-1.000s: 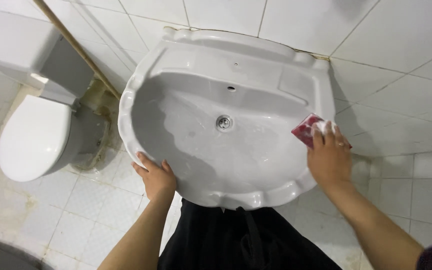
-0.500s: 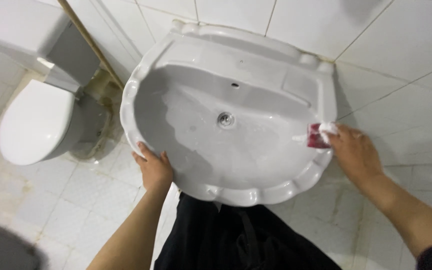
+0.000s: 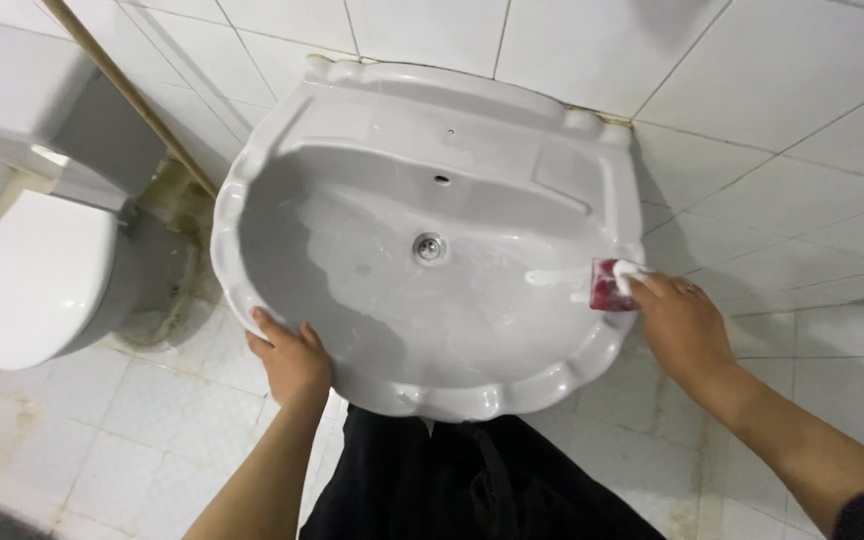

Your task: Scrub the inside and edges of a bathroom pedestal sink with a red scouring pad.

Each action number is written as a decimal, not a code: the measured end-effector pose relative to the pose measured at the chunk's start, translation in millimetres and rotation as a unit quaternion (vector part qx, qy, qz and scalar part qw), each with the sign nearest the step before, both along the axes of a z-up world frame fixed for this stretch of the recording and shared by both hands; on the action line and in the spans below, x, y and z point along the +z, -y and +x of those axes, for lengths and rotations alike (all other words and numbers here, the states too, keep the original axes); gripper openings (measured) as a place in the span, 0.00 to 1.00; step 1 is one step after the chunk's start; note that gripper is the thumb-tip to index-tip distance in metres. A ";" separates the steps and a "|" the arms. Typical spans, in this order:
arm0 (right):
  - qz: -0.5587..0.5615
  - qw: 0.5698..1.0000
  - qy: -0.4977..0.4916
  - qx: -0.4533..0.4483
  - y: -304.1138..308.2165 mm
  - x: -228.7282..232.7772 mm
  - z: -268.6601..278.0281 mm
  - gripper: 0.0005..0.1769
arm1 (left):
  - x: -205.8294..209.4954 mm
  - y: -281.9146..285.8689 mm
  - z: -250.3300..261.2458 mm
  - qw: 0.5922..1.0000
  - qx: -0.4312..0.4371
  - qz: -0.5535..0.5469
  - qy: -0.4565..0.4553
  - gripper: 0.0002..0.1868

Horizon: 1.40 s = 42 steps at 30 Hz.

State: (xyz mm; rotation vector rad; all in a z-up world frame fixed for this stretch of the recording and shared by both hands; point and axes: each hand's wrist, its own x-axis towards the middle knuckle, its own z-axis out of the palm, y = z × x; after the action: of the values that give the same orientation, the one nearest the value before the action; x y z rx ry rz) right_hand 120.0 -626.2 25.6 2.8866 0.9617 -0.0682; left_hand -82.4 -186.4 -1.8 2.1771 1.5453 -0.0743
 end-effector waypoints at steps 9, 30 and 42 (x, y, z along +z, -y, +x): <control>-0.271 0.949 0.063 0.145 -9.5 25.5 45.0 0.26 | 6.3 -8.8 -1.3 1.000 -0.013 0.011 0.005 0.44; -0.070 0.992 -0.010 -0.104 -6.3 -4.4 -35.7 0.24 | 30.4 -3.3 10.5 0.997 -0.013 -0.041 -0.068 0.45; -0.299 0.947 0.070 0.099 -15.5 42.3 36.7 0.30 | 13.2 2.2 2.7 0.999 -0.025 0.017 -0.020 0.44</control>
State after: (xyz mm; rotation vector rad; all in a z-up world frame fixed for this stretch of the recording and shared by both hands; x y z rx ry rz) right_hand 156.7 -610.7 67.8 2.2035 0.9878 -0.1137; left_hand -79.7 -188.6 11.4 2.2536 1.5247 -0.1080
